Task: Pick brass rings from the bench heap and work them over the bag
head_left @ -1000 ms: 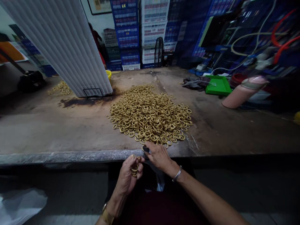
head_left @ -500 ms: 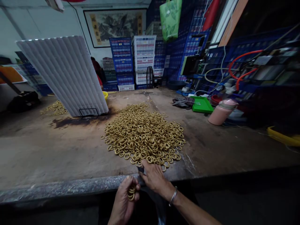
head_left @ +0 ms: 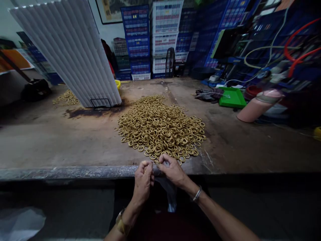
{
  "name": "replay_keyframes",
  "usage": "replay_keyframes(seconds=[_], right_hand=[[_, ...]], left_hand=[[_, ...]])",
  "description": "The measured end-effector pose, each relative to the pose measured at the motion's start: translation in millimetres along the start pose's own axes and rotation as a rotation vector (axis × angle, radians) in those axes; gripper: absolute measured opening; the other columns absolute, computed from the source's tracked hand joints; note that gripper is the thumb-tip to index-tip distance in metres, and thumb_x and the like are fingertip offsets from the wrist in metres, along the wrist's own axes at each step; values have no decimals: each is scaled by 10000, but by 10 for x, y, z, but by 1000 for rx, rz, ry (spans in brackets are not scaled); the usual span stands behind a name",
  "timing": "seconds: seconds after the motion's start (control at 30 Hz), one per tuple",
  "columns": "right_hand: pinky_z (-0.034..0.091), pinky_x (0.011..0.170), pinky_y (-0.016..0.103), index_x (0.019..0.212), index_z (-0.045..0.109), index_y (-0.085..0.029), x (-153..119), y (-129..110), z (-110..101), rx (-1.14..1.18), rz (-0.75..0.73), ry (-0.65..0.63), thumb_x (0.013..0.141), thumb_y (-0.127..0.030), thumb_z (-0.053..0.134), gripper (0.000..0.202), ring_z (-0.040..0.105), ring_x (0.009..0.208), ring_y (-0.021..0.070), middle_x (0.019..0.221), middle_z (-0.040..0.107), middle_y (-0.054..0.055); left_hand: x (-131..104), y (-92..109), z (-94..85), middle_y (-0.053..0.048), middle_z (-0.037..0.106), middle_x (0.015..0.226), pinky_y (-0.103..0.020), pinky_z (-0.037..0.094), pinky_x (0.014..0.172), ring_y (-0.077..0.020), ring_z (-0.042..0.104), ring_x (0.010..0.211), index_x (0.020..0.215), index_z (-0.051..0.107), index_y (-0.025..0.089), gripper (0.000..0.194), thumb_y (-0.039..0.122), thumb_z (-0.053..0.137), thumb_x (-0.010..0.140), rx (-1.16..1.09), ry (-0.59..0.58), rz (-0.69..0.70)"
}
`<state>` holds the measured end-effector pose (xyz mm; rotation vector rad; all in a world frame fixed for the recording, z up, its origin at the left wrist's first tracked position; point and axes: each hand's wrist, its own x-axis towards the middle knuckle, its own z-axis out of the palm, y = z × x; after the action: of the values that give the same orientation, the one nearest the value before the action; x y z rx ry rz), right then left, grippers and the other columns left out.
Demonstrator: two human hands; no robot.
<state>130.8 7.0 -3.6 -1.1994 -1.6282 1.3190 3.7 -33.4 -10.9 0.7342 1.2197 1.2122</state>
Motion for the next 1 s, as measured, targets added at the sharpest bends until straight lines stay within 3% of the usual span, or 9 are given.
replay_keyframes(seconds=[0.13, 0.37, 0.57, 0.7, 0.87, 1.0], right_hand=[[279, 454, 168, 685, 417, -189, -33, 17, -5, 84, 62, -80, 723, -301, 530, 163, 332, 474, 54, 539, 384, -81], [273, 417, 162, 669, 418, -189, -36, 0, -1, 95, 111, -57, 750, -347, 507, 199, 328, 419, 45, 491, 420, -82], [279, 408, 160, 638, 429, -182, -30, -19, 16, 91, 132, -34, 735, -329, 503, 191, 341, 424, 46, 490, 429, -75], [274, 387, 171, 702, 454, -181, -33, -26, 15, 161, 176, -46, 769, -359, 450, 190, 343, 389, 51, 502, 455, -68], [342, 514, 194, 635, 476, -174, -63, 11, -5, -152, 19, 74, 780, -280, 436, 184, 425, 517, 83, 548, 485, -33], [302, 540, 209, 677, 514, -176, -147, 45, 5, -501, -183, -65, 755, -171, 439, 109, 444, 555, 96, 610, 541, -9]], left_hand=[[-10, 7, -19, 66, 467, 576, -137, 281, 368, -41, 387, 405, 944, 508, 187, 353, 465, 554, 731, 16, -64, 1], [-59, 62, 35, 35, 490, 571, -163, 318, 427, -59, 400, 455, 752, 571, 159, 233, 391, 581, 734, 168, -52, 147], [-99, 47, 35, 54, 449, 545, -149, 263, 373, -41, 357, 394, 701, 470, 171, 330, 492, 535, 737, 60, -188, -84], [-112, 20, 23, 57, 452, 569, -144, 259, 393, -33, 356, 414, 731, 458, 170, 305, 461, 549, 745, -89, -232, -102], [-128, 39, 26, 57, 463, 583, -146, 264, 401, -34, 360, 418, 749, 444, 182, 291, 453, 549, 751, -123, -203, -97], [-116, 37, 9, 55, 459, 592, -148, 274, 402, -35, 365, 424, 736, 449, 180, 315, 480, 544, 744, -53, -187, -38]])
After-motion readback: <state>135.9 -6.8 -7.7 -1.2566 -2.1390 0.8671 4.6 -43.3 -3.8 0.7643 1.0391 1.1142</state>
